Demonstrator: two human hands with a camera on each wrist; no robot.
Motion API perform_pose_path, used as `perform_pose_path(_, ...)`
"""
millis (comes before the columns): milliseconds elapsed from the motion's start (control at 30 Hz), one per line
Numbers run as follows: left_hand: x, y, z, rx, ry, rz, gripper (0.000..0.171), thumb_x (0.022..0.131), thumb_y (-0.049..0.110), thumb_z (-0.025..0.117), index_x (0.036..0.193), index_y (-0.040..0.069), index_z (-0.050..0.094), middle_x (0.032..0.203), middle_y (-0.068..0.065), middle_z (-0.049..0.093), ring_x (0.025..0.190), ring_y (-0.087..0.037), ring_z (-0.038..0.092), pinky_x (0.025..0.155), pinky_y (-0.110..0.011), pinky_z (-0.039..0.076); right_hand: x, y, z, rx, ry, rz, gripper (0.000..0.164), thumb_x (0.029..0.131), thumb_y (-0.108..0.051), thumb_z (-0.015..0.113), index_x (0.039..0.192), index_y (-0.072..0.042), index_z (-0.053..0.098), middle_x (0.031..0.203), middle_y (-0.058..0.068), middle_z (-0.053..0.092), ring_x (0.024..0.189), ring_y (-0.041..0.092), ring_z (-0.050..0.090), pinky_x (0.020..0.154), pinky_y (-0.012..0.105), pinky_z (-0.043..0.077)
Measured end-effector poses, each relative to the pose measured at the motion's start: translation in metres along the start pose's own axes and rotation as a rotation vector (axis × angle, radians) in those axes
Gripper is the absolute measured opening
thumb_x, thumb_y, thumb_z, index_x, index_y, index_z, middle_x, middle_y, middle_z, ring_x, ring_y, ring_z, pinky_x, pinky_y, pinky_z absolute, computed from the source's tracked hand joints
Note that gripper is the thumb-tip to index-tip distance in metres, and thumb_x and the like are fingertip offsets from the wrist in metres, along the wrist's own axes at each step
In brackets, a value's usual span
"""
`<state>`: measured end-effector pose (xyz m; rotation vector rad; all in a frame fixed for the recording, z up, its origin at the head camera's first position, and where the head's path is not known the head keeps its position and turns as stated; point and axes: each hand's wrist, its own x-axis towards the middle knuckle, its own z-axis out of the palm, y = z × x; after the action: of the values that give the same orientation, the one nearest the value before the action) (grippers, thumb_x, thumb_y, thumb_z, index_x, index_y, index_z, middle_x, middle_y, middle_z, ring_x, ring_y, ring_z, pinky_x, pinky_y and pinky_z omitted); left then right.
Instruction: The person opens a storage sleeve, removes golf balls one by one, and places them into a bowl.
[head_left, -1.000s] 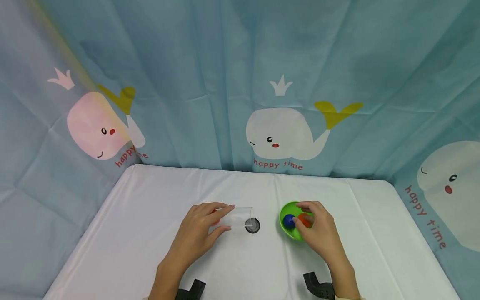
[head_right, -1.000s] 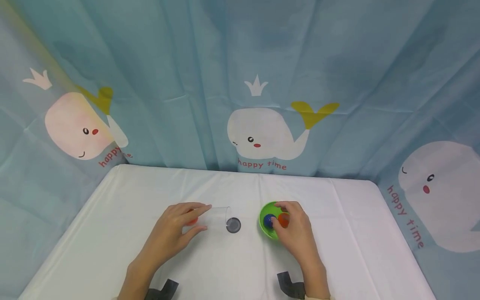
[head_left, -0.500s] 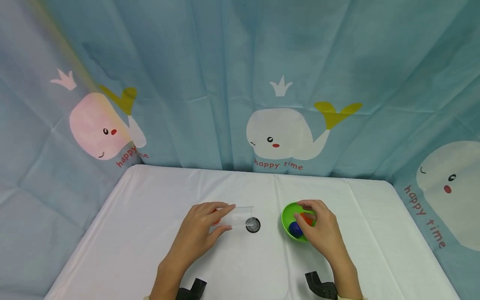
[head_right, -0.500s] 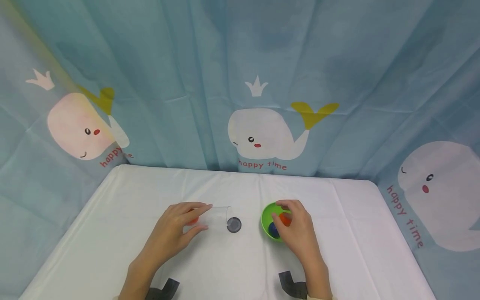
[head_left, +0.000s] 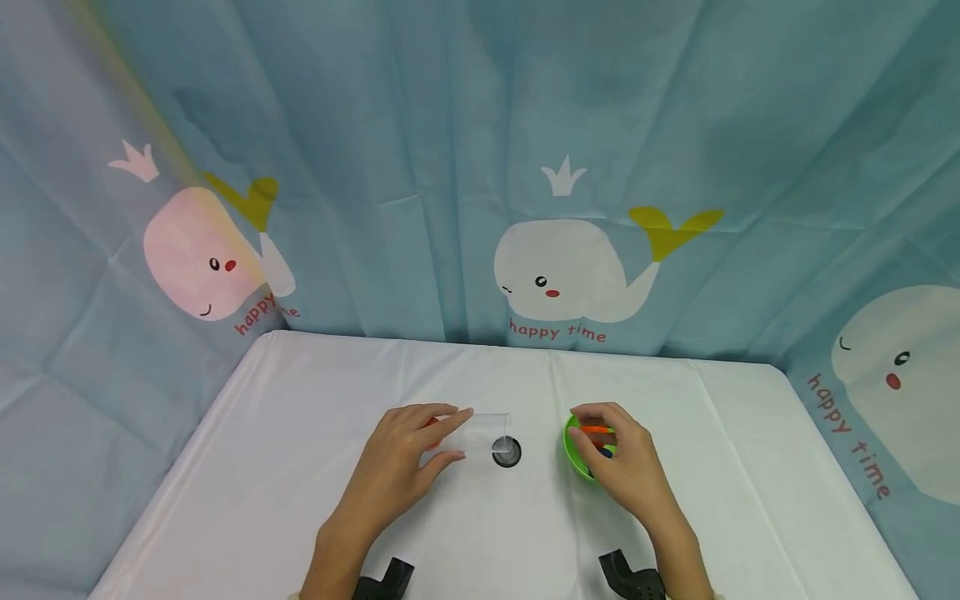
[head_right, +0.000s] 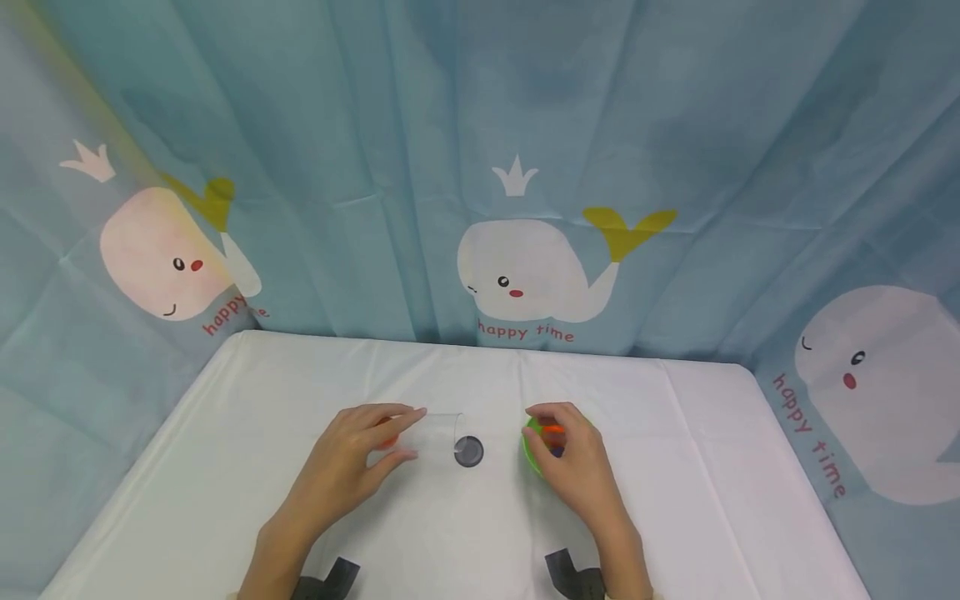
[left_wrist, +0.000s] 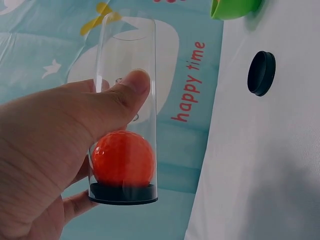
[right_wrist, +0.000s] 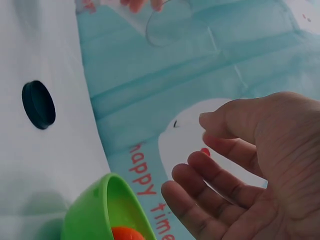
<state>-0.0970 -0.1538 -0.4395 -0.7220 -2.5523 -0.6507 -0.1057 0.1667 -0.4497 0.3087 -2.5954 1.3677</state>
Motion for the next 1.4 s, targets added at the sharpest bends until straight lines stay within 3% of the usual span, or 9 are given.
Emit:
perform_pose_path(367, 0.0, 0.0, 0.001, 0.021, 0.01, 0.009, 0.06, 0.082, 0.027, 0.093, 0.137, 0.031, 0.072, 0.127, 0.008, 0.073, 0.118, -0.014, 0.068, 0.107, -0.041, 0.051, 0.003, -0.006, 0.009, 0.107, -0.038, -0.009, 0.019, 0.1, -0.019, 0.076, 0.118, -0.019, 0.074, 0.116, -0.001, 0.075, 0.103, 0.006, 0.073, 0.087, 0.028, 0.064)
perform_pose_path(600, 0.0, 0.001, 0.0, 0.011, 0.003, 0.002, 0.057, 0.083, 0.028, 0.092, 0.137, 0.032, 0.072, 0.128, 0.006, 0.073, 0.117, -0.015, 0.069, 0.108, -0.042, 0.05, 0.003, -0.017, 0.023, 0.231, -0.105, 0.022, 0.023, 0.099, -0.018, 0.077, 0.121, -0.016, 0.073, 0.121, 0.002, 0.074, 0.106, 0.008, 0.072, 0.092, 0.026, 0.063)
perform_pose_path(900, 0.0, 0.0, -0.002, 0.012, -0.002, -0.028, 0.056, 0.083, 0.028, 0.091, 0.136, 0.033, 0.073, 0.129, 0.006, 0.073, 0.12, -0.017, 0.068, 0.109, -0.044, 0.05, 0.001, -0.021, 0.033, 0.259, -0.115, 0.009, 0.023, 0.099, -0.019, 0.076, 0.121, -0.019, 0.072, 0.122, 0.0, 0.074, 0.108, 0.01, 0.072, 0.093, 0.026, 0.063)
perform_pose_path(1167, 0.0, 0.002, -0.001, 0.006, -0.014, -0.028, 0.055, 0.083, 0.028, 0.091, 0.135, 0.034, 0.073, 0.128, 0.007, 0.072, 0.119, -0.016, 0.068, 0.109, -0.043, 0.049, -0.003, -0.026, 0.04, 0.293, -0.193, -0.039, 0.029, 0.1, -0.023, 0.075, 0.129, -0.021, 0.068, 0.129, 0.003, 0.07, 0.115, 0.024, 0.072, 0.096, 0.021, 0.061)
perform_pose_path(1400, 0.001, 0.003, 0.0, 0.009, -0.021, -0.016, 0.055, 0.085, 0.029, 0.09, 0.136, 0.035, 0.072, 0.129, 0.007, 0.072, 0.121, -0.016, 0.067, 0.11, -0.043, 0.048, -0.004, -0.026, 0.043, 0.326, -0.202, -0.058, 0.036, 0.099, -0.019, 0.076, 0.133, -0.017, 0.065, 0.133, 0.008, 0.068, 0.118, 0.022, 0.07, 0.095, 0.02, 0.06)
